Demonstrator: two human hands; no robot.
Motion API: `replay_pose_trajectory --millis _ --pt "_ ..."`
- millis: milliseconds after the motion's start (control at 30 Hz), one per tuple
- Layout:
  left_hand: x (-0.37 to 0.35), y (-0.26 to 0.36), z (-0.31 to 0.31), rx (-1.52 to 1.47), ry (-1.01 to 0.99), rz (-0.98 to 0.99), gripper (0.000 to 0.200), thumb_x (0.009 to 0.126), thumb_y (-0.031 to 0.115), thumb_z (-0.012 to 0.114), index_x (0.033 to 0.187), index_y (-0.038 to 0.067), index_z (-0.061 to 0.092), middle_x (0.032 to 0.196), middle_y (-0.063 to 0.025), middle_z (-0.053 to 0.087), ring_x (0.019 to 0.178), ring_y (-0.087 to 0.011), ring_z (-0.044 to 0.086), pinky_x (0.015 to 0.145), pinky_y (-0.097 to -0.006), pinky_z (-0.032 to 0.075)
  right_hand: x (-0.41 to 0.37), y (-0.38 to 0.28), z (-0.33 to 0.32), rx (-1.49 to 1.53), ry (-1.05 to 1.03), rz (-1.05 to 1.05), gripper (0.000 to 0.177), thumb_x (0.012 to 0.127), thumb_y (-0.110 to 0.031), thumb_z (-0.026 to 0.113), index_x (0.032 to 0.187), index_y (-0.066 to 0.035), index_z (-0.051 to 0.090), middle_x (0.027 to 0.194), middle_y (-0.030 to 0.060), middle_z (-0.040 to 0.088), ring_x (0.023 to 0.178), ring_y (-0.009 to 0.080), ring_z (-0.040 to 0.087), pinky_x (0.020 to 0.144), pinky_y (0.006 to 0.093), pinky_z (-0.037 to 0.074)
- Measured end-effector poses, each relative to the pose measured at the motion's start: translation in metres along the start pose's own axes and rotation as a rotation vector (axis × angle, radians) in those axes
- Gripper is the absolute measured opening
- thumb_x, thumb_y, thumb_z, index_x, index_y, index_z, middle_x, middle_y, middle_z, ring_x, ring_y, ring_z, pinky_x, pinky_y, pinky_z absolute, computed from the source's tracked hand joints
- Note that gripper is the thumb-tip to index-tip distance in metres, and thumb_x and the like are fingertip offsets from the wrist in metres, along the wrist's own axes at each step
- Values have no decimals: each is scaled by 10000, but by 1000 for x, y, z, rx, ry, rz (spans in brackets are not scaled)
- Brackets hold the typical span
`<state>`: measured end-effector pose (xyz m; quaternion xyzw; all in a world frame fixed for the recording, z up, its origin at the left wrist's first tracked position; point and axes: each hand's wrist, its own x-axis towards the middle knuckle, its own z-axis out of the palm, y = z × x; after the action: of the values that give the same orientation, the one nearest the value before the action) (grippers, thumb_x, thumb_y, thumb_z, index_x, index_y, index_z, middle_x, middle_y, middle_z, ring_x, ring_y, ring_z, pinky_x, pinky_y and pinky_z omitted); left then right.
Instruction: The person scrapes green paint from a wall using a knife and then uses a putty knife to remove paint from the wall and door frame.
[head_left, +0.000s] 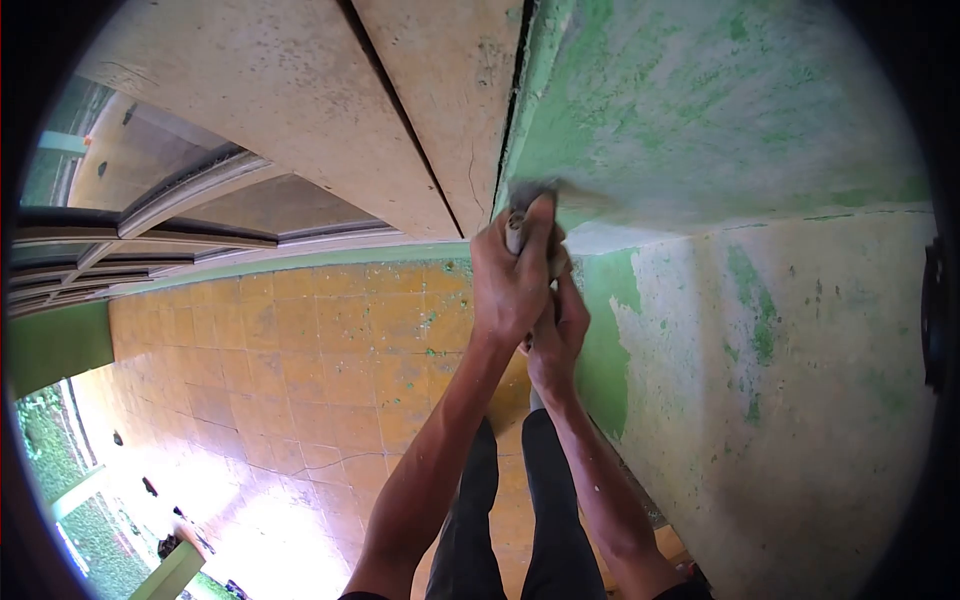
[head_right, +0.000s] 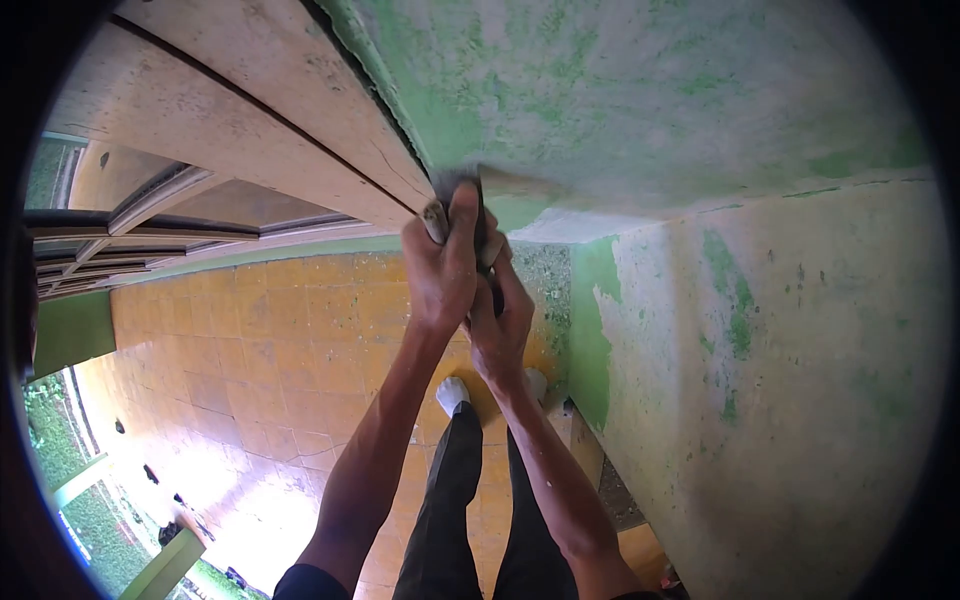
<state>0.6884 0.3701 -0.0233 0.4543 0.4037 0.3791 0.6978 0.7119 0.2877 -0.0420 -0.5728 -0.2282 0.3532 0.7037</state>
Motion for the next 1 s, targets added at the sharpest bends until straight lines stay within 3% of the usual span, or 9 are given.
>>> replay_pose_trajectory --millis 67,167,233,333,400,533,667,800,1000 --pt "1 -7 -5 -33 4 4 370 1011 251 564 744 -6 551 616 -19 538 553 -70 483 494 -251 407 -7 15 -3 3 7 94 404 966 -67 464 1353 50 479 839 -25 556 636 11 447 520 180 344" --pt "4 23 3 4 -22 113 365 999 248 578 746 -15 558 608 -25 548 555 -69 486 496 -256 411 4 14 1 -12 2 -19 401 959 -57 458 1342 59 480 899 -5 570 664 21 470 559 175 366" --pt "4 0 -6 30 -13 58 352 994 234 585 750 -18 560 607 -26 549 556 -72 488 498 -257 414 1 13 1 -12 -16 -48 399 959 -58 457 1338 63 483 923 4 574 675 26 478 582 173 376" --pt "0 14 0 8 13 26 332 986 217 596 757 -21 566 606 -28 549 559 -76 494 503 -258 421 3 13 3 -1 24 120 379 961 -67 455 1312 67 501 871 -3 569 675 26 473 589 181 372" --pt "-2 17 2 -24 27 1 325 983 214 600 762 -22 570 606 -29 549 562 -78 497 505 -259 424 15 7 9 -148 87 -308 367 959 -73 462 1295 62 515 833 -10 552 668 24 463 574 185 367" --pt "0 14 2 30 -6 40 349 990 235 590 758 -25 569 602 -29 554 555 -81 514 510 -263 437 -4 3 1 11 21 129 383 952 -66 463 1308 68 507 910 7 577 708 31 486 589 182 386" --pt "1 32 7 -8 15 57 376 1001 254 576 744 -20 563 592 -36 551 525 -85 507 484 -266 423 5 -23 13 -30 26 -55 400 947 -64 475 1324 64 503 762 -35 541 620 15 446 523 192 348" --pt "-1 13 -2 36 32 38 392 1011 260 564 725 -8 553 576 -36 539 502 -83 486 459 -268 402 -8 -1 6 55 36 128 422 936 -43 465 1343 60 500 754 -25 549 595 13 449 510 189 342" --pt "1 -1 -5 58 48 21 397 1016 258 558 727 -11 531 569 -26 512 505 -80 468 459 -275 399 -8 19 1 23 17 119 481 994 -125 487 1453 1 419 656 -62 492 483 -8 366 427 193 272"
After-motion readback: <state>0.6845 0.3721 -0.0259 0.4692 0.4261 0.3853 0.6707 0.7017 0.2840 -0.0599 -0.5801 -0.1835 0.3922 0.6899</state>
